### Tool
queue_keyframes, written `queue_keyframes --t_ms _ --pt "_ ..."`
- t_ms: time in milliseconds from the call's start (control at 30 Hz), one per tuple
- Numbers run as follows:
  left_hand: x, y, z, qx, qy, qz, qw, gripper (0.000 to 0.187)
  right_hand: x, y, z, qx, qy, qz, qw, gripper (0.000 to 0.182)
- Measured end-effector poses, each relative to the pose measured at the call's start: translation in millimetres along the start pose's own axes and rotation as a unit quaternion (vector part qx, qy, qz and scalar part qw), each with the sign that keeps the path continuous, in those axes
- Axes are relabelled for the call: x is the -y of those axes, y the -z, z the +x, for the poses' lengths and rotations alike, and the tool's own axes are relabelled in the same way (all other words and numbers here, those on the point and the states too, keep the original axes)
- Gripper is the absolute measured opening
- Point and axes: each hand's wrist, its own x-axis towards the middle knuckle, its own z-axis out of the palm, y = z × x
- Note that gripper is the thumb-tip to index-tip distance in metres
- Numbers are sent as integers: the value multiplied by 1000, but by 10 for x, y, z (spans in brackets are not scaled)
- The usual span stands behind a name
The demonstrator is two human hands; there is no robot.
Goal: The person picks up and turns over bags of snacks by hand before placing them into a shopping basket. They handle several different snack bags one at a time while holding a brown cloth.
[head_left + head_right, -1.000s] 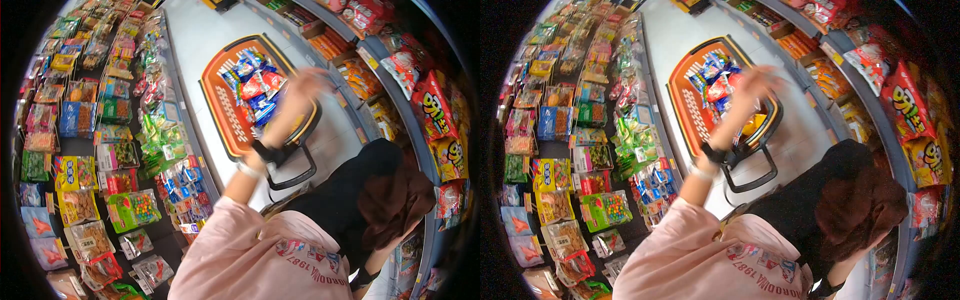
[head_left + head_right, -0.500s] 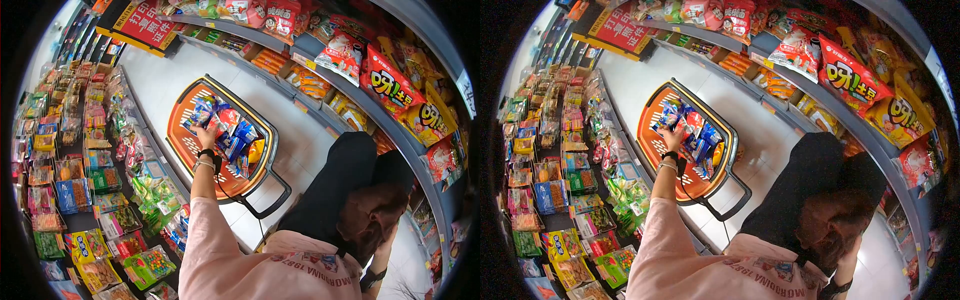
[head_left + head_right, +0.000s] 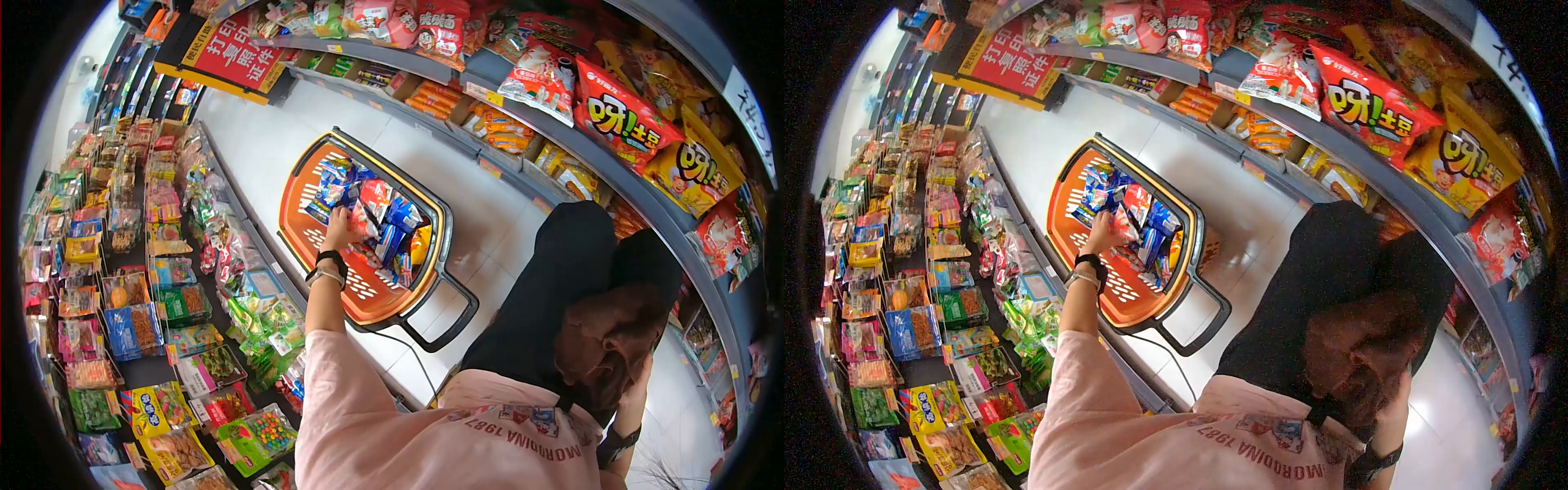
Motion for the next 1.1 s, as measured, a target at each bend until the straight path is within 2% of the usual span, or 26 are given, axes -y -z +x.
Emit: queue_keyframes --t_ms 33,67,100,167,233,267,300,367,400,433,500,533,600,633,700,733,767,800,833,867,900,967,1033,1100 --pt "59 -17 24 58 -21 -54 997 70 -13 31 -17 -19 5 -2 1000 58" --pt "-115 126 1 153 50 -149 976 73 -21 51 -18 -21 8 0 1000 58" --pt "-106 94 1 147 32 -131 980 75 -32 62 -6 -34 0 16 999 59" --pt "-312 250 -19 142 62 12 988 75 -46 69 1 -45 -10 36 998 59" --pt "-513 388 -93 30 -1 106 994 71 -26 62 -13 -11 25 -20 999 59" --pt "-576 496 -65 71 6 160 985 63 11 41 -20 -7 26 -20 999 59" --pt "-647 611 -91 8 9 128 992 55 58 9 -25 22 32 -17 999 57" --pt "-433 606 -31 -131 -68 -1 989 51 125 -20 -42 56 44 -19 997 55" --pt "-310 600 -2 -140 -17 -171 975 39 141 -62 -30 63 44 -31 997 55" --pt "-769 1038 -94 -37 100 -420 901 34 153 -99 -21 68 45 -45 996 56" --pt "-1454 1461 -325 -186 108 -556 803 33 179 -207 1 86 44 -83 992 56" --pt "-1751 1577 -447 -185 109 -558 802 33 188 -277 26 98 41 -110 988 57" --pt "-2186 1654 -666 -239 71 -638 728 33 164 -488 71 128 26 -178 975 57" --pt "-2216 1549 -744 -234 41 -584 776 29 131 -633 105 145 14 -224 964 58" --pt "-2764 1645 -946 -139 56 -593 791 32 38 -1052 180 174 -38 -355 918 58" --pt "-2970 1613 -1005 -109 74 -657 743 34 6 -1281 193 177 -76 -432 881 59" --pt "-3166 1545 -1057 -75 90 -714 690 36 -157 -1380 202 128 -43 -447 884 62" --pt "-3406 1326 -1101 -67 73 -729 677 38 -336 -1218 169 251 205 -347 880 66" --pt "-3560 1135 -1175 -67 62 -740 666 41 -159 -1567 175 248 303 -410 824 67" --pt "-3801 1259 -1393 -37 10 -782 622 44 -93 -1635 196 256 367 -513 732 67" --pt "-3980 1417 -1598 -6 -41 -817 575 47 -93 -1707 146 201 380 -596 678 66" --pt "-3980 1344 -1657 37 -40 -823 565 50 -80 -1692 120 159 420 -634 630 69" --pt "-3989 1277 -1687 76 -29 -828 555 53 -46 -1671 112 143 432 -619 640 67" --pt "-4050 1230 -1728 106 19 -807 580 53 -51 -1635 116 131 440 -603 652 66"
